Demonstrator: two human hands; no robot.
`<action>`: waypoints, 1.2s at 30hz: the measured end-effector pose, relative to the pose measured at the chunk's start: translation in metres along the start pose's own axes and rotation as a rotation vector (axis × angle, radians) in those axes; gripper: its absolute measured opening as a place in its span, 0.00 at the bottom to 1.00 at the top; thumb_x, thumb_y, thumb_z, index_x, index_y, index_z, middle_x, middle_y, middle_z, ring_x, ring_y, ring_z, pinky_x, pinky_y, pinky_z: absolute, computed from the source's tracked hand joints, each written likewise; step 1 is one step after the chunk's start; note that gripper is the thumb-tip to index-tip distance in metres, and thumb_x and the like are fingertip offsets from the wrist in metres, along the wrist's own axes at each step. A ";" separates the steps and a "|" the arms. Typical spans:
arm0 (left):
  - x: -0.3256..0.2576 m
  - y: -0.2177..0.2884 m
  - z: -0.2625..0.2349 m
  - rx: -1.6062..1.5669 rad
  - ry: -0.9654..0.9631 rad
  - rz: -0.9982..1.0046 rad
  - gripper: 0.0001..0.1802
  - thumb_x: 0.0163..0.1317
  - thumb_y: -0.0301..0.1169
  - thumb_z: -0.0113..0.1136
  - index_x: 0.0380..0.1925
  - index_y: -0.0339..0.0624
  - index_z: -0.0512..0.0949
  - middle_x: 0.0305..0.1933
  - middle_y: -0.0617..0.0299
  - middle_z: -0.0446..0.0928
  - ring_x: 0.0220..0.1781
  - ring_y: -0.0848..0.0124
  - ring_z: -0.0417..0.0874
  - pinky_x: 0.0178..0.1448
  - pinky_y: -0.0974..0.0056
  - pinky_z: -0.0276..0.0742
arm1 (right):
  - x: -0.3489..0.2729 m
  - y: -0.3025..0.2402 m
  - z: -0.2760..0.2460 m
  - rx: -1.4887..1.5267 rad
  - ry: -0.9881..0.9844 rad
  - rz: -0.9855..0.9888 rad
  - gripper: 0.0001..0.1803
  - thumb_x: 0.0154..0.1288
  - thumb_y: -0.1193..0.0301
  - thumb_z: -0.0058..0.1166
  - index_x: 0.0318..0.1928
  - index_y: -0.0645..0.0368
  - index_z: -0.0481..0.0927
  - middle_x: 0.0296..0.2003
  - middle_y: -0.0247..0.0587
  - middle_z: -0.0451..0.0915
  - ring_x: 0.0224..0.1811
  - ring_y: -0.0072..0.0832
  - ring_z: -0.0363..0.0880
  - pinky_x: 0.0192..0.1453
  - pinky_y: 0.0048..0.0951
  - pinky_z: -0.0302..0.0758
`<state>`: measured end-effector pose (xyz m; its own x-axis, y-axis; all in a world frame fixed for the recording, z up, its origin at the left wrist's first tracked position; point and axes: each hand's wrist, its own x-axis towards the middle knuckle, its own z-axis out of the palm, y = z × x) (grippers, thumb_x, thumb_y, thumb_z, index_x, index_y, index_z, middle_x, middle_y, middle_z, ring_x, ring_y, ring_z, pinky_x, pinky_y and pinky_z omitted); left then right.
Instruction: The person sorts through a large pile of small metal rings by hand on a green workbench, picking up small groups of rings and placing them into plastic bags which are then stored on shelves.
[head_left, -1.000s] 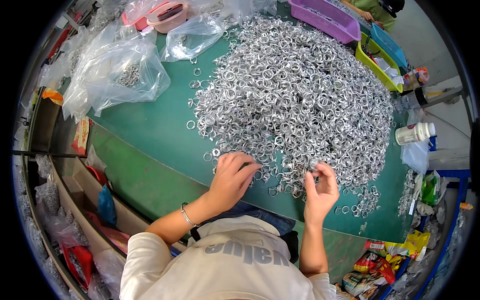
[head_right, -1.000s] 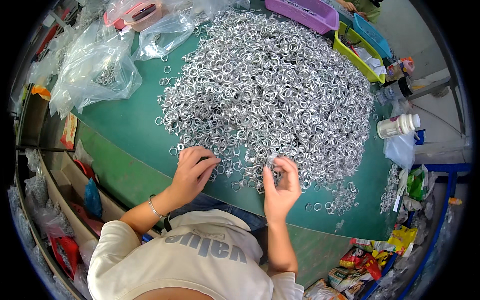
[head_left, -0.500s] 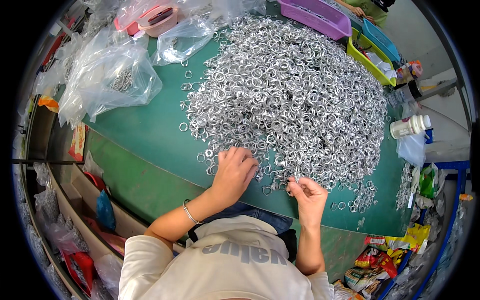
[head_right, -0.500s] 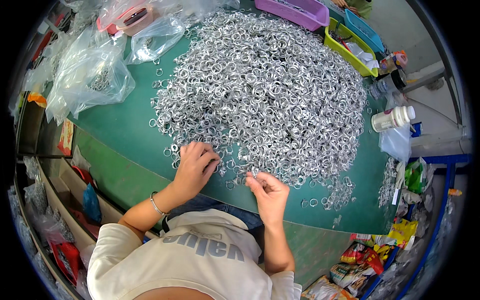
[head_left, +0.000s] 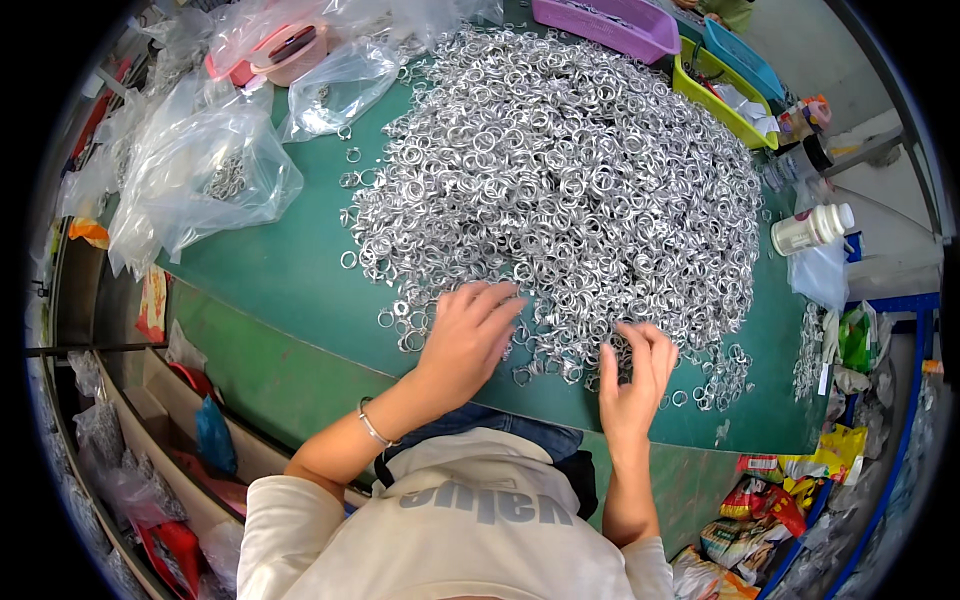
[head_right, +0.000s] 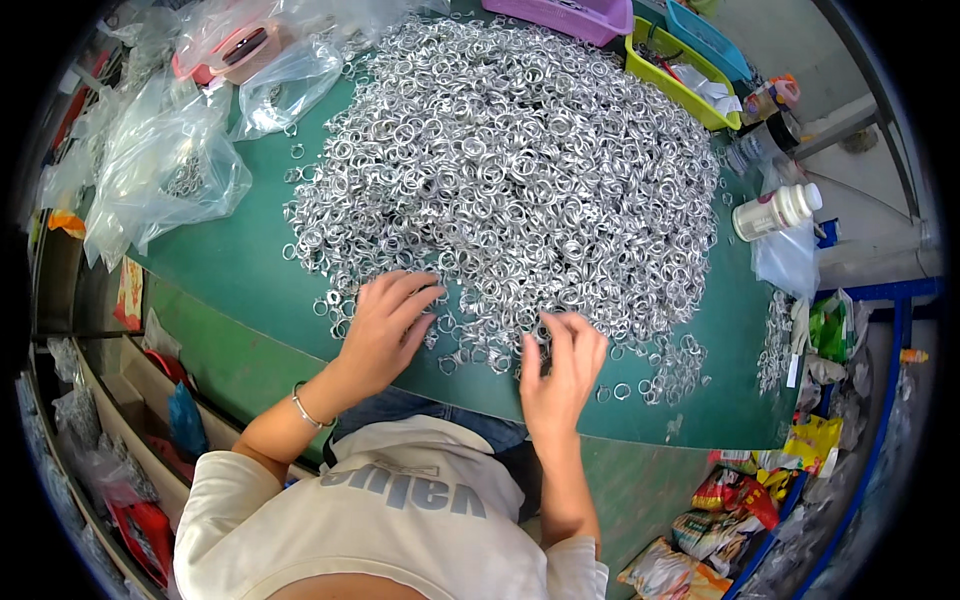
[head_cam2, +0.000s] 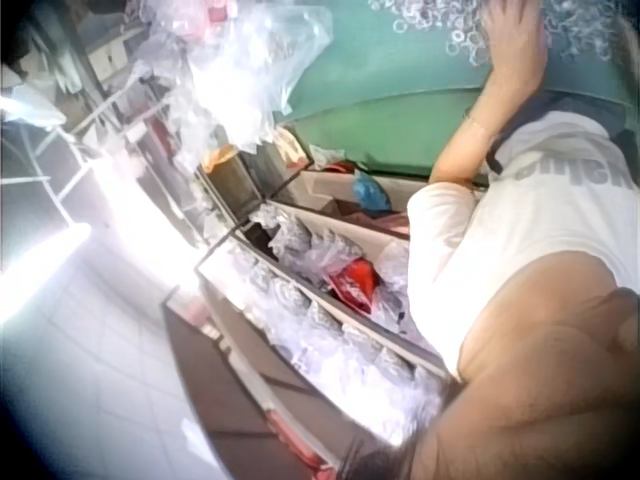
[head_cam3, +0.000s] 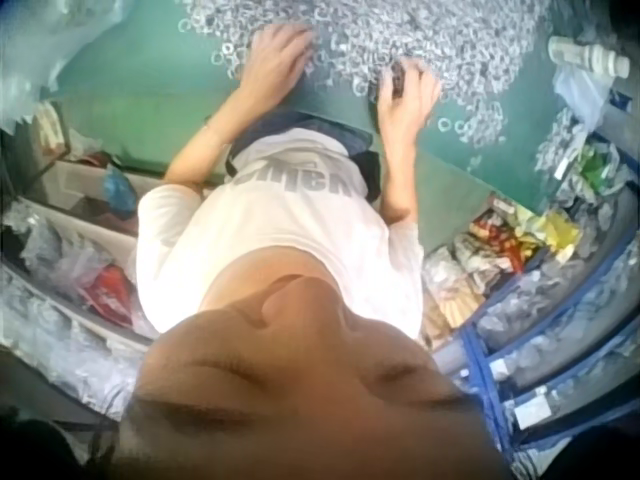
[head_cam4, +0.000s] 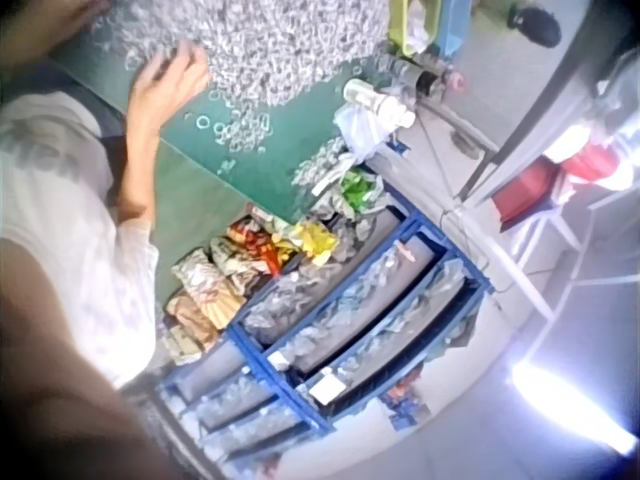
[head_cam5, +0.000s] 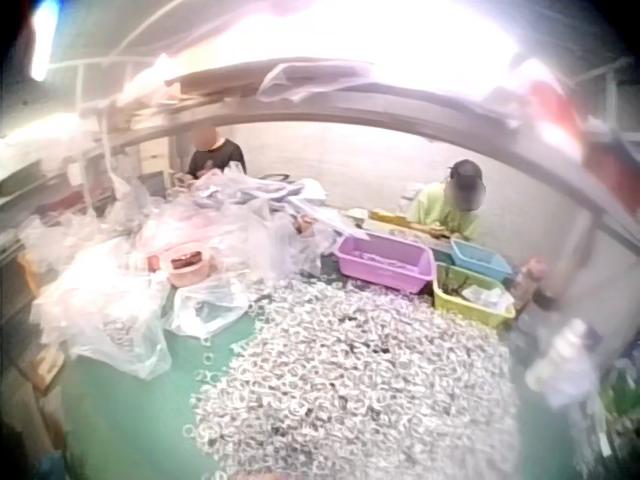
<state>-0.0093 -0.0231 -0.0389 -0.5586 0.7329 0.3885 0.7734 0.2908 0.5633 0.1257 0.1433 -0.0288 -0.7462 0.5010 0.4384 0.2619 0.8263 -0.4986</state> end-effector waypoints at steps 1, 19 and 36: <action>0.007 0.003 0.003 0.005 -0.040 0.048 0.24 0.49 0.20 0.60 0.49 0.43 0.73 0.55 0.60 0.71 0.51 0.59 0.71 0.51 0.57 0.64 | 0.007 -0.005 0.001 0.038 -0.048 -0.047 0.20 0.51 0.73 0.63 0.46 0.60 0.76 0.45 0.45 0.72 0.48 0.42 0.68 0.53 0.40 0.62; 0.001 -0.012 -0.001 0.055 -0.049 0.089 0.14 0.50 0.19 0.60 0.40 0.40 0.77 0.43 0.62 0.76 0.46 0.64 0.75 0.51 0.56 0.61 | -0.004 0.018 0.011 -0.047 -0.106 -0.165 0.14 0.50 0.69 0.63 0.40 0.54 0.81 0.49 0.38 0.74 0.59 0.40 0.67 0.63 0.46 0.51; 0.023 0.026 0.039 0.047 -0.151 0.096 0.15 0.52 0.25 0.60 0.42 0.43 0.76 0.44 0.62 0.73 0.47 0.62 0.71 0.49 0.58 0.62 | -0.002 0.006 0.001 -0.050 -0.085 -0.034 0.22 0.51 0.66 0.63 0.48 0.58 0.76 0.55 0.44 0.68 0.60 0.45 0.61 0.62 0.46 0.53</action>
<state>0.0098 0.0258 -0.0437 -0.4324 0.8418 0.3230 0.8363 0.2406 0.4926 0.1288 0.1471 -0.0335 -0.8041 0.4501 0.3882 0.2636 0.8554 -0.4458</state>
